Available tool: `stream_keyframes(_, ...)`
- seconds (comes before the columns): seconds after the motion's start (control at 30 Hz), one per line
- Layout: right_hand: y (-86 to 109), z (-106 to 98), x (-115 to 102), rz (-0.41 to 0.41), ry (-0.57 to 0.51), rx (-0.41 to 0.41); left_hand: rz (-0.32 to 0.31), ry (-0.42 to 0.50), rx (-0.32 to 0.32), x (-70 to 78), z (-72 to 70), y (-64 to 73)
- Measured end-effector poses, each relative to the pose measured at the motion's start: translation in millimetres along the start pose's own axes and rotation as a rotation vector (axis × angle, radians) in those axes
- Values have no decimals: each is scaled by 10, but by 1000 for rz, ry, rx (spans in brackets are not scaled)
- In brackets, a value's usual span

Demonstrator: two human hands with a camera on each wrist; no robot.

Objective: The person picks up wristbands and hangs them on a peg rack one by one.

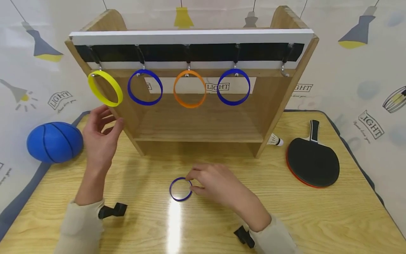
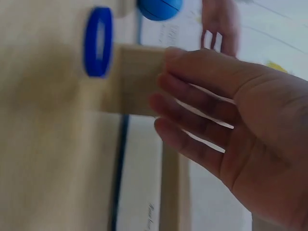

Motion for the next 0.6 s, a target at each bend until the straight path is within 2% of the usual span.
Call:
stream_keyframes(0.1, -30, 175, -39, -27, 45, -67, -3, 2, -3, 7, 2, -1)
stream_keyframes(0.2, -59, 287, -50, -41, 66, -97, -8, 5, -2, 6, -5, 1)
stream_keyframes(0.6, -70, 428, -13, -59, 45, -107, -3, -4, -7, 12, 0, -8)
Point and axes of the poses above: each hand's wrist, its own y-axis away from the middle knuckle, its own z-axis out of the palm, x = y × z, the point moved 6 cm from there along -y, towards the middle knuckle, and after that the axes turned 1 degree about -x, right-handed, at the moved point
